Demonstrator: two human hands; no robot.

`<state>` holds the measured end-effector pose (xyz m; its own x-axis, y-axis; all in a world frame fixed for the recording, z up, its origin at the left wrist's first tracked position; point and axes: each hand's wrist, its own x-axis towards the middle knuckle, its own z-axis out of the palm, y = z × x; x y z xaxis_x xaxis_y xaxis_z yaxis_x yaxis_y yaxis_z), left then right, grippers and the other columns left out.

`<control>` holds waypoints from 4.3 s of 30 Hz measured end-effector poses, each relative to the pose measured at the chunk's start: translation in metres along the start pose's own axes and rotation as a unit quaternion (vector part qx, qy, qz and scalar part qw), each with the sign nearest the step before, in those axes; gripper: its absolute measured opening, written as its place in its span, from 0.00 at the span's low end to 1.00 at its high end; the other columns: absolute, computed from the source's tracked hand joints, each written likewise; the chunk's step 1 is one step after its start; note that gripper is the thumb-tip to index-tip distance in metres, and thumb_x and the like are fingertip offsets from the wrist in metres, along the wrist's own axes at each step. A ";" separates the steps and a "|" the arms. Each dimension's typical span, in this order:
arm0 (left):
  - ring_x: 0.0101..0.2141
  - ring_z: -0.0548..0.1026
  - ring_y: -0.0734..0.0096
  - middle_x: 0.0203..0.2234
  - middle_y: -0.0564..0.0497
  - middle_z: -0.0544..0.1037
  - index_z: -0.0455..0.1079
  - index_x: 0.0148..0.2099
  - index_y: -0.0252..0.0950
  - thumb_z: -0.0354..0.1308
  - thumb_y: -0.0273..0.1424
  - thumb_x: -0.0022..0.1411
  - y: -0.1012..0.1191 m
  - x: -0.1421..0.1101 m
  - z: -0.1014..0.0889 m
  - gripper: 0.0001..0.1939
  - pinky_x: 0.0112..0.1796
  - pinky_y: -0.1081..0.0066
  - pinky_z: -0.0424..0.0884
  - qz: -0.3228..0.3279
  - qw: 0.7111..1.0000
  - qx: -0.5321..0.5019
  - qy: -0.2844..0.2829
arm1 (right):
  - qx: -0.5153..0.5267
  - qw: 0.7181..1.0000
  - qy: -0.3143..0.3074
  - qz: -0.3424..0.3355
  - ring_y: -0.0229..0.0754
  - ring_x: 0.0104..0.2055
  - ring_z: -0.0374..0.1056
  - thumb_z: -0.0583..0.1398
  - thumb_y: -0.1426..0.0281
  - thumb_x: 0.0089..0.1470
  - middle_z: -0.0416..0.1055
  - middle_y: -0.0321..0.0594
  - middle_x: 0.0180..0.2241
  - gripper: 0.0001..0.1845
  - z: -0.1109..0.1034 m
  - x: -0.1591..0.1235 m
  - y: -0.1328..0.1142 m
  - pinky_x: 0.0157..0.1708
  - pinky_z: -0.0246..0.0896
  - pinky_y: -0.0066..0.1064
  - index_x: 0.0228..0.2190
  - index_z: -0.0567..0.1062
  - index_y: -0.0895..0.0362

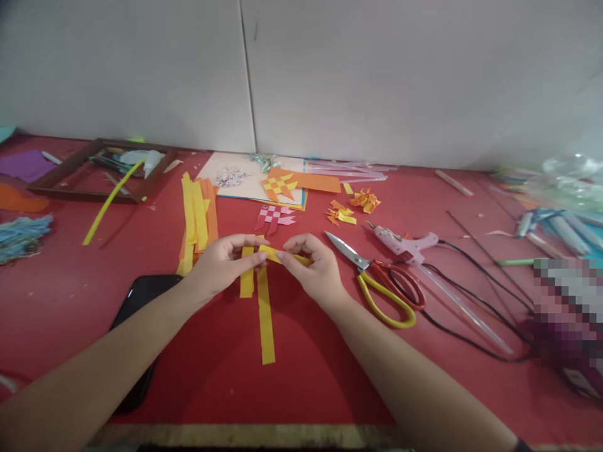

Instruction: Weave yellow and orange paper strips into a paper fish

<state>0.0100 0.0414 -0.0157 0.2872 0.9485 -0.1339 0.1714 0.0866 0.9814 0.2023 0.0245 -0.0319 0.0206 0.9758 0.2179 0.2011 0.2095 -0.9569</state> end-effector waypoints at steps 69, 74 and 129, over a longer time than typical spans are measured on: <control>0.31 0.80 0.66 0.27 0.49 0.81 0.76 0.40 0.36 0.62 0.41 0.60 0.006 0.001 -0.007 0.14 0.38 0.67 0.75 0.027 0.987 -0.003 0.157 | 0.230 0.960 0.097 0.123 0.35 0.28 0.68 0.73 0.62 0.37 0.72 0.33 0.27 0.17 -0.007 0.020 0.012 0.35 0.71 0.34 0.29 0.77 0.54; 0.30 0.79 0.65 0.25 0.50 0.80 0.75 0.39 0.38 0.60 0.43 0.61 0.008 -0.001 -0.007 0.14 0.35 0.67 0.73 0.024 0.987 0.050 0.148 | 0.250 0.957 0.090 0.117 0.34 0.31 0.66 0.73 0.61 0.37 0.69 0.31 0.29 0.16 -0.005 0.020 0.010 0.34 0.70 0.30 0.26 0.74 0.53; 0.23 0.71 0.76 0.29 0.51 0.73 0.69 0.38 0.33 0.55 0.24 0.62 0.014 -0.001 0.005 0.03 0.24 0.72 0.69 -0.124 0.968 -0.213 -0.049 | -0.079 0.996 -0.006 -0.043 0.41 0.39 0.72 0.60 0.61 0.58 0.76 0.39 0.37 0.09 0.001 0.003 0.004 0.41 0.68 0.36 0.38 0.73 0.53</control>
<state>0.0167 0.0397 -0.0027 0.3779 0.8512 -0.3642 -0.1521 0.4451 0.8825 0.2018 0.0285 -0.0353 -0.0146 0.9554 0.2951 0.3541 0.2809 -0.8920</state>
